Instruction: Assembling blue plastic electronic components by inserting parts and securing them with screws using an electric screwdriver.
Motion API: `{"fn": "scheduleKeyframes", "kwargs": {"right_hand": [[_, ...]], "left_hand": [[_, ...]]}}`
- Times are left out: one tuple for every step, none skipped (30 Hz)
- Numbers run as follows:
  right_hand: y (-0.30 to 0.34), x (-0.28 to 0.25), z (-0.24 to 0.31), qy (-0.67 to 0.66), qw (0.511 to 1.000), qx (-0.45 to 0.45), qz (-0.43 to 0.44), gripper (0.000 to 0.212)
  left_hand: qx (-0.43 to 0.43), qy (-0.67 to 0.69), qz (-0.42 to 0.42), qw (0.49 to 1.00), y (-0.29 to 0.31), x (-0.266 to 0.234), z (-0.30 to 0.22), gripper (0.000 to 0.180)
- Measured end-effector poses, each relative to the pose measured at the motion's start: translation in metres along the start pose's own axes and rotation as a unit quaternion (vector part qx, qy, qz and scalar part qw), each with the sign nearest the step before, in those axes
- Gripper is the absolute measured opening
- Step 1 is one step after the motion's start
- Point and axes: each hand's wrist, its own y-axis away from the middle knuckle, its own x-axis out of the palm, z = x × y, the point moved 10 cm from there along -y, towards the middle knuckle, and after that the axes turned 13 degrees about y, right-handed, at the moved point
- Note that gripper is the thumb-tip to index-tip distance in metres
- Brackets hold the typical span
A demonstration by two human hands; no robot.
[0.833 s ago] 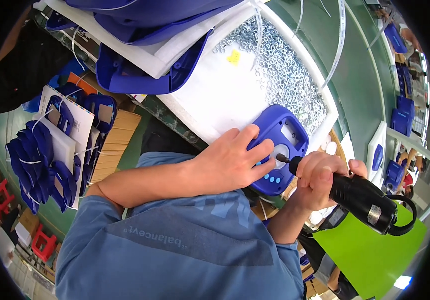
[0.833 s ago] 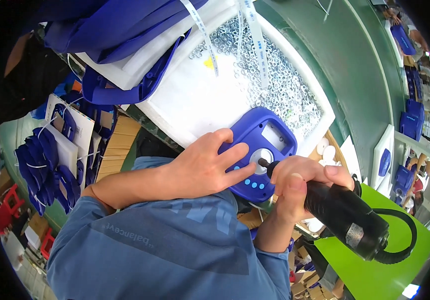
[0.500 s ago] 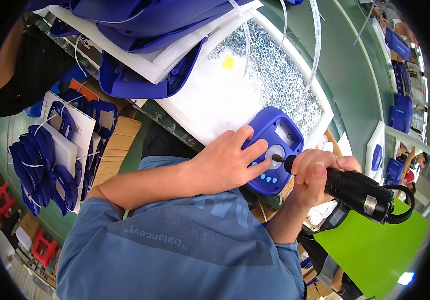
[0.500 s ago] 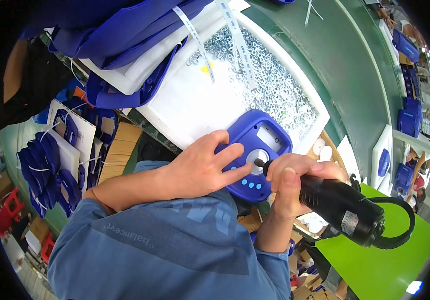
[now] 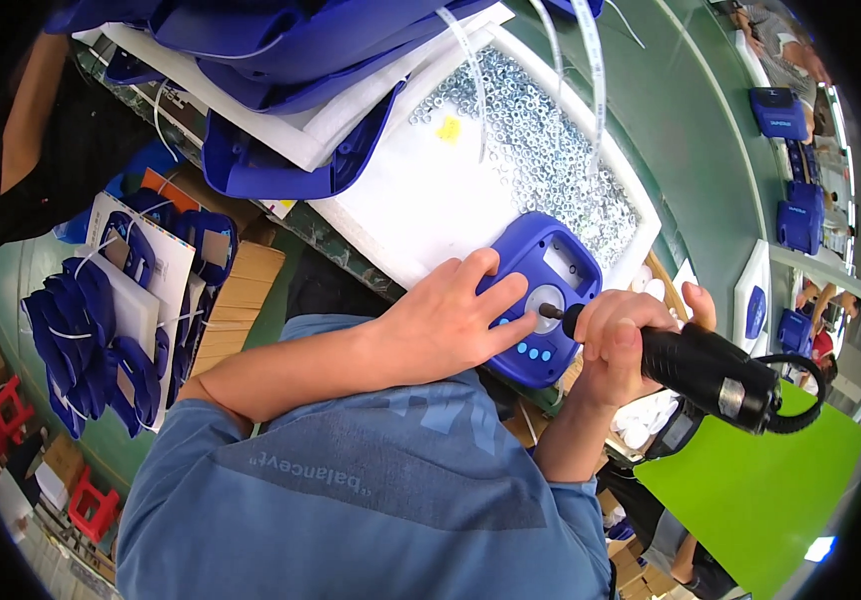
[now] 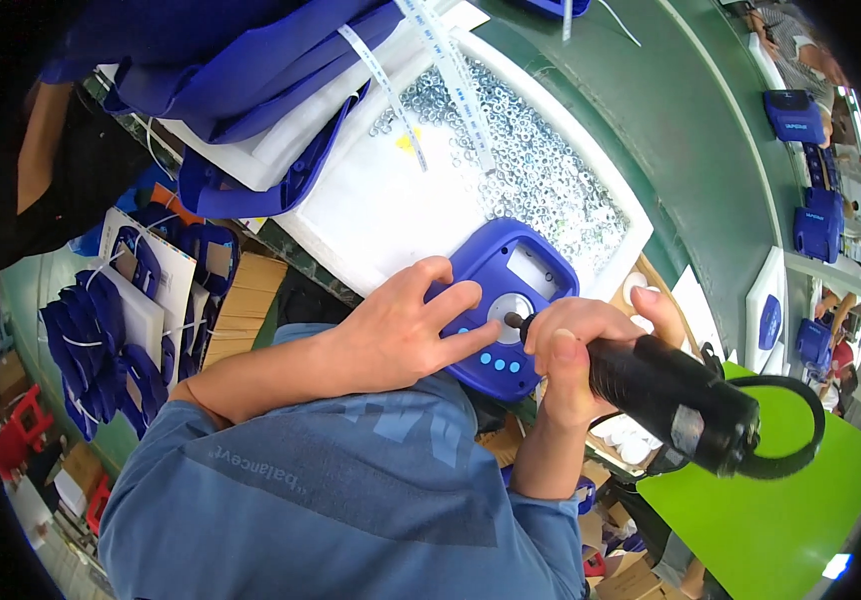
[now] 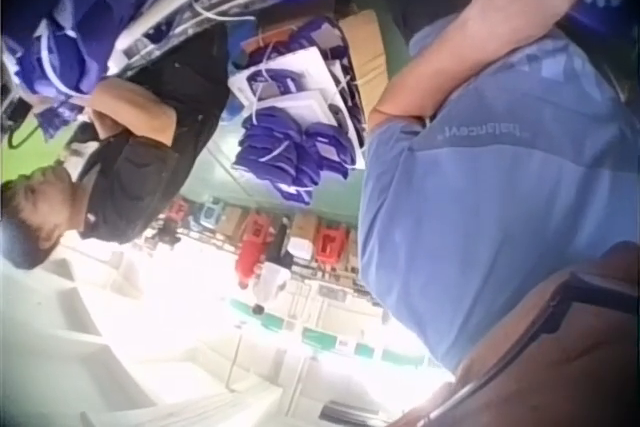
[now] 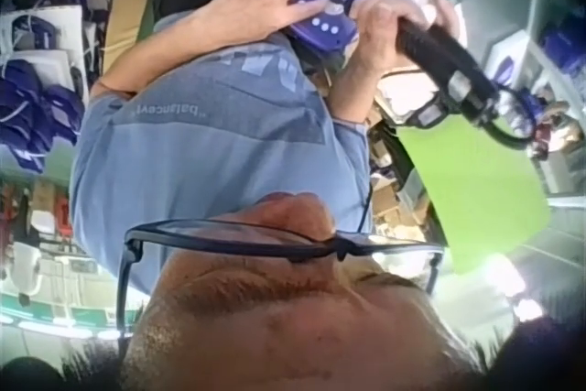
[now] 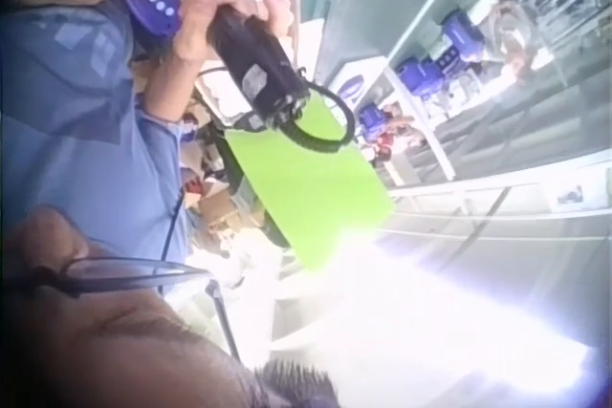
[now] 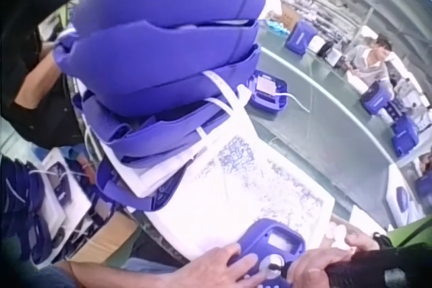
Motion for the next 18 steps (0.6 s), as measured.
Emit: {"fn": "scheduleKeyframes", "kwargs": {"right_hand": [[0.000,-0.001,-0.001,-0.003,1.000,0.007,-0.001,0.069],[0.000,-0.002,-0.002,-0.005,1.000,0.013,-0.002,0.072],[0.002,-0.004,-0.004,-0.013,1.000,0.020,-0.007,0.080],[-0.002,-0.006,-0.001,-0.015,1.000,0.010,-0.014,0.080],[-0.006,-0.007,0.005,-0.009,1.000,-0.010,-0.014,0.079],[-0.010,-0.010,0.013,-0.003,0.999,-0.029,-0.015,0.079],[-0.018,-0.020,0.027,-0.033,0.998,-0.050,-0.032,0.082],[-0.026,-0.030,0.048,-0.042,0.995,-0.090,-0.012,0.077],[-0.030,-0.049,0.061,-0.072,0.993,-0.085,-0.028,0.072],[-0.029,-0.070,0.077,-0.095,0.991,-0.083,-0.048,0.066],[-0.025,-0.100,0.078,-0.119,0.986,-0.045,-0.106,0.065],[-0.012,-0.135,0.086,-0.129,0.977,-0.007,-0.172,0.063],[0.000,-0.164,0.081,-0.150,0.963,0.045,-0.220,0.058],[0.018,-0.199,0.069,-0.128,0.951,0.124,-0.253,0.048],[0.040,-0.233,0.051,-0.064,0.929,0.206,-0.302,0.043],[0.065,-0.261,0.032,0.001,0.893,0.285,-0.349,0.038],[0.081,-0.279,0.009,0.089,0.873,0.344,-0.335,0.036],[0.099,-0.294,-0.007,0.175,0.838,0.401,-0.325,0.034]], "left_hand": [[0.001,-0.002,0.004,1.000,-0.001,-0.001,-0.001,0.039],[0.008,-0.007,0.006,1.000,-0.001,-0.001,-0.004,0.039],[0.004,-0.002,0.007,1.000,0.000,0.001,-0.005,0.039],[0.003,0.001,0.010,1.000,-0.001,0.002,-0.004,0.039],[0.013,-0.006,0.013,1.000,-0.001,0.004,-0.006,0.039],[0.016,-0.008,0.017,1.000,-0.002,0.005,-0.007,0.042],[0.016,-0.011,0.019,1.000,-0.003,0.007,-0.008,0.044],[0.022,-0.017,0.022,0.999,-0.001,0.008,-0.011,0.044],[0.010,-0.015,0.023,1.000,0.001,0.008,-0.011,0.049],[0.005,-0.010,0.027,1.000,-0.002,0.007,-0.010,0.055],[0.013,-0.014,0.030,0.999,-0.001,0.006,-0.009,0.055],[0.021,-0.006,0.039,0.999,-0.004,0.005,-0.011,0.059],[0.021,-0.004,0.042,0.999,-0.003,0.004,-0.011,0.064],[0.032,0.002,0.044,0.999,-0.002,0.002,-0.013,0.064],[0.031,-0.011,0.046,0.998,-0.003,0.000,-0.012,0.067],[0.029,-0.022,0.048,0.998,-0.003,-0.001,-0.012,0.071],[0.025,-0.037,0.056,0.997,0.000,-0.003,-0.012,0.074],[0.009,-0.049,0.074,0.996,-0.002,-0.009,-0.016,0.073]]}}
